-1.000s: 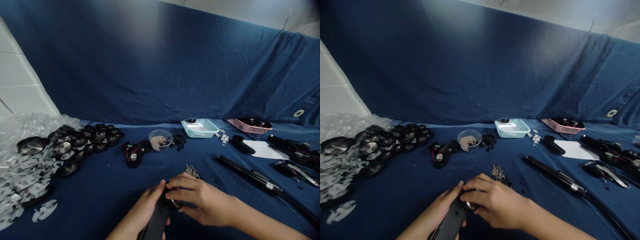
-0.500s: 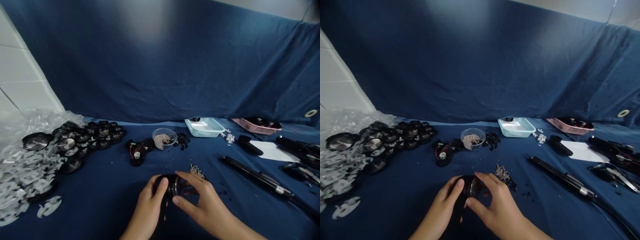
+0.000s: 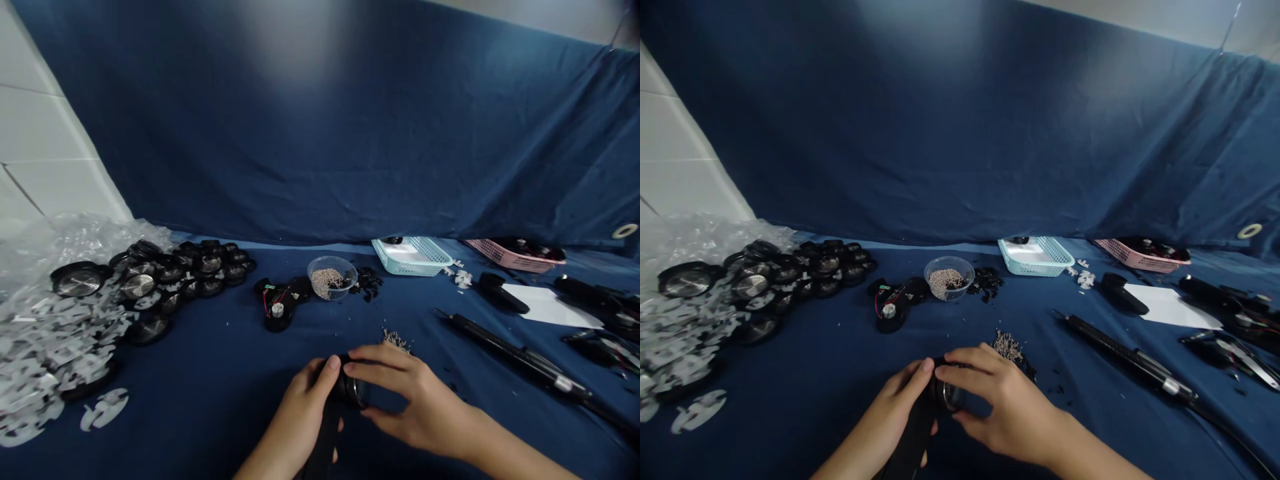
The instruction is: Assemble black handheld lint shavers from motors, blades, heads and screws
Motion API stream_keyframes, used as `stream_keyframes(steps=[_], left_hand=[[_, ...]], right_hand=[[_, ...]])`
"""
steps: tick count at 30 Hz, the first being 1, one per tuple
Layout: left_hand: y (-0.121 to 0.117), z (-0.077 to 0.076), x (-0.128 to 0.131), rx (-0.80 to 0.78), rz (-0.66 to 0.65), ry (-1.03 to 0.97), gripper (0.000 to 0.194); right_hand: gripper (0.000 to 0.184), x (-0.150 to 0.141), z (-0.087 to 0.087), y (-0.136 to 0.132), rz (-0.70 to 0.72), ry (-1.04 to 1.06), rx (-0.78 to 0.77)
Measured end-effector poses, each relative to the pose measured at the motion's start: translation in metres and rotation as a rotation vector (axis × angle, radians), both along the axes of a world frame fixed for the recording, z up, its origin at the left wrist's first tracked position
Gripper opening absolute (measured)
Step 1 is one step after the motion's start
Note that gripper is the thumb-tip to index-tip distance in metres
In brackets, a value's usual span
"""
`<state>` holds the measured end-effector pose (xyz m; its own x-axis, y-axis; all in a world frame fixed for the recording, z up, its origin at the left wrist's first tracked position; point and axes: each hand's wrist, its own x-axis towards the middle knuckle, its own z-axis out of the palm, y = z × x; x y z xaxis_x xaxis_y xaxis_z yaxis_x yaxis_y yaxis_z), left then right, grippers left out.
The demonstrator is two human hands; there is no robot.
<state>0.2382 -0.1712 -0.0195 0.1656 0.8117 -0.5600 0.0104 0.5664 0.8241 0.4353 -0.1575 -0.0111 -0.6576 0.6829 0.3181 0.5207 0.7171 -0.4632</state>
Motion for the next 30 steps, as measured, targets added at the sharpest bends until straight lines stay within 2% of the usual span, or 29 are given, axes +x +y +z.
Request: stream_keyframes(steps=[3,5,11,14,17,19,22,25,27,30], left_hand=[[-0.002,0.000,0.001,0.015,0.035,-0.001,0.078],[-0.002,0.001,0.002,0.027,0.052,0.003,0.076],[-0.001,0.001,-0.001,-0.092,-0.098,-0.050,0.084],[-0.002,-0.001,0.001,-0.103,-0.114,-0.050,0.084],[-0.004,-0.001,0.005,-0.059,-0.044,-0.019,0.079],[-0.005,-0.002,0.007,-0.015,0.000,0.008,0.076],[-0.005,-0.005,0.007,0.130,0.014,0.050,0.068],[-0.004,-0.010,0.005,0.295,0.053,0.079,0.057],[-0.003,-0.013,0.004,0.351,0.091,0.094,0.053],[-0.002,-0.016,0.001,0.383,0.129,0.113,0.053]], right_hand=[[0.062,0.003,0.003,0.001,0.008,-0.013,0.002],[0.062,0.004,0.006,0.001,0.064,-0.018,0.030],[0.052,0.007,0.023,0.001,0.292,-0.170,0.093],[0.054,0.010,0.026,0.001,0.318,-0.193,0.089],[0.052,0.013,0.016,0.000,0.237,-0.134,0.077],[0.052,0.012,0.004,-0.001,0.123,-0.050,0.037],[0.060,0.002,-0.015,-0.008,-0.137,0.145,-0.105],[0.062,-0.013,-0.026,-0.015,-0.381,0.346,-0.300],[0.067,-0.020,-0.027,-0.018,-0.410,0.460,-0.400],[0.072,-0.024,-0.025,-0.019,-0.302,0.546,-0.462]])
